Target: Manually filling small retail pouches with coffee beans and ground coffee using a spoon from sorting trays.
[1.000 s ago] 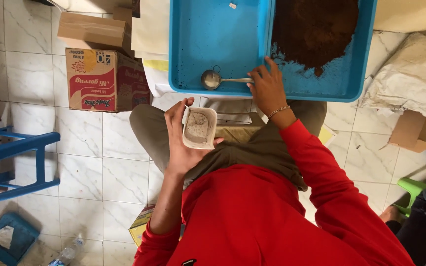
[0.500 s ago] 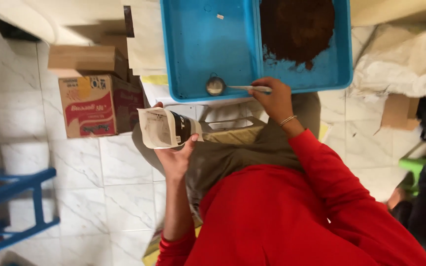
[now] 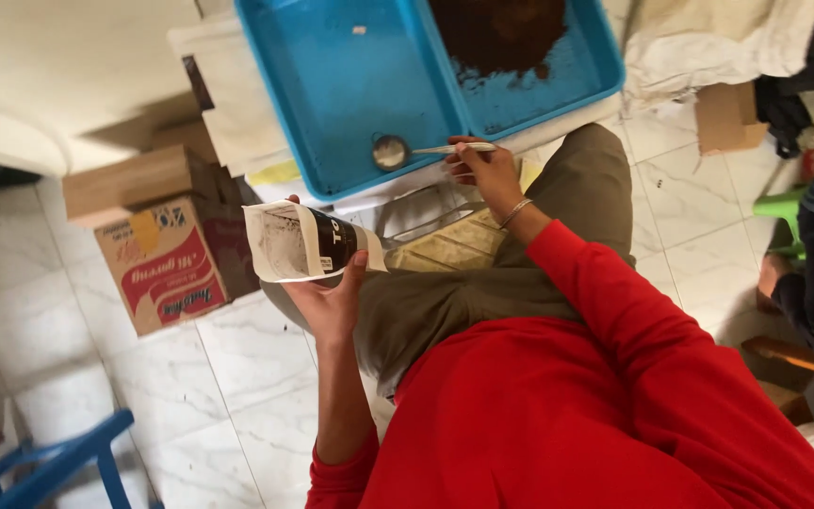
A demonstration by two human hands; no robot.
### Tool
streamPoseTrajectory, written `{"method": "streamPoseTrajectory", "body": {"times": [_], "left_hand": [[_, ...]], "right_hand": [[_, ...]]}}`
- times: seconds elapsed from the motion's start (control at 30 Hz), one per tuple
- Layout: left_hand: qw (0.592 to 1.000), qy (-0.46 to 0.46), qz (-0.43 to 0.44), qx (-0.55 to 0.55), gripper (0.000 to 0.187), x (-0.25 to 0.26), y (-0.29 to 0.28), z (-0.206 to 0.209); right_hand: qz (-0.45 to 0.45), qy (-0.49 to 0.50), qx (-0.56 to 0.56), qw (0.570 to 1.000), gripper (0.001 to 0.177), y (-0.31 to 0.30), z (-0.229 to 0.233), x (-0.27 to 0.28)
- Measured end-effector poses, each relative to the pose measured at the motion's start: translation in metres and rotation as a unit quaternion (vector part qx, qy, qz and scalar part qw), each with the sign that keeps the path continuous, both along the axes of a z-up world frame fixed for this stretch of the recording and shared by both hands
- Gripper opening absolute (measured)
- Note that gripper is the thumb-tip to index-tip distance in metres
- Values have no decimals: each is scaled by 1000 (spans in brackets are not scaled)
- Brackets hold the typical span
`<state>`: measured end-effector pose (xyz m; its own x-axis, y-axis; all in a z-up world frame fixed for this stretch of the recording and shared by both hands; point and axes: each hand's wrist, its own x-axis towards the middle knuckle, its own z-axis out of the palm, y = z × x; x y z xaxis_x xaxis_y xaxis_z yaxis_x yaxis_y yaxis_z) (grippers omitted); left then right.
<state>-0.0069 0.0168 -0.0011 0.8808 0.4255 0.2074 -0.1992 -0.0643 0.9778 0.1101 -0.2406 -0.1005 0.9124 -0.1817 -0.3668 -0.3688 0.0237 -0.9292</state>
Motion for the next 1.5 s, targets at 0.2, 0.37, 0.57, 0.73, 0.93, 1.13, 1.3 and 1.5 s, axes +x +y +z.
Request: {"method": "streamPoseTrajectory", "body": {"times": [0.2,0.37,0.57,0.73,0.93,1.13,1.3,1.5], "left_hand": [[998,3,-51,-42,107,9,3,-9],[995,45,-87,-16,110,8,-2,-21],[996,3,-90,-1,103,8,-17,-8],[996,-19,-88,14,100,8,-22,-18],[997,5,-76,-12,110,4,-26,-15],[997,19,-73,-26,110,0,-34,5],[999,9,-42,11,117,3,-49,-3],[998,11,-9,56,118,6,-77,15]], "right_hand": [[14,-20,-7,1000,29,8,17,-5],[22,-73,2,997,30,4,21,-19],[-39,-105,32,993,30,-12,44,-23],[-78,-111,37,990,30,-25,48,-22],[-79,-109,57,989,28,-30,52,-18],[-68,-111,77,988,27,-30,46,-16],[-52,-115,107,986,28,-46,46,-9],[-39,-118,162,979,28,-71,33,6]]}}
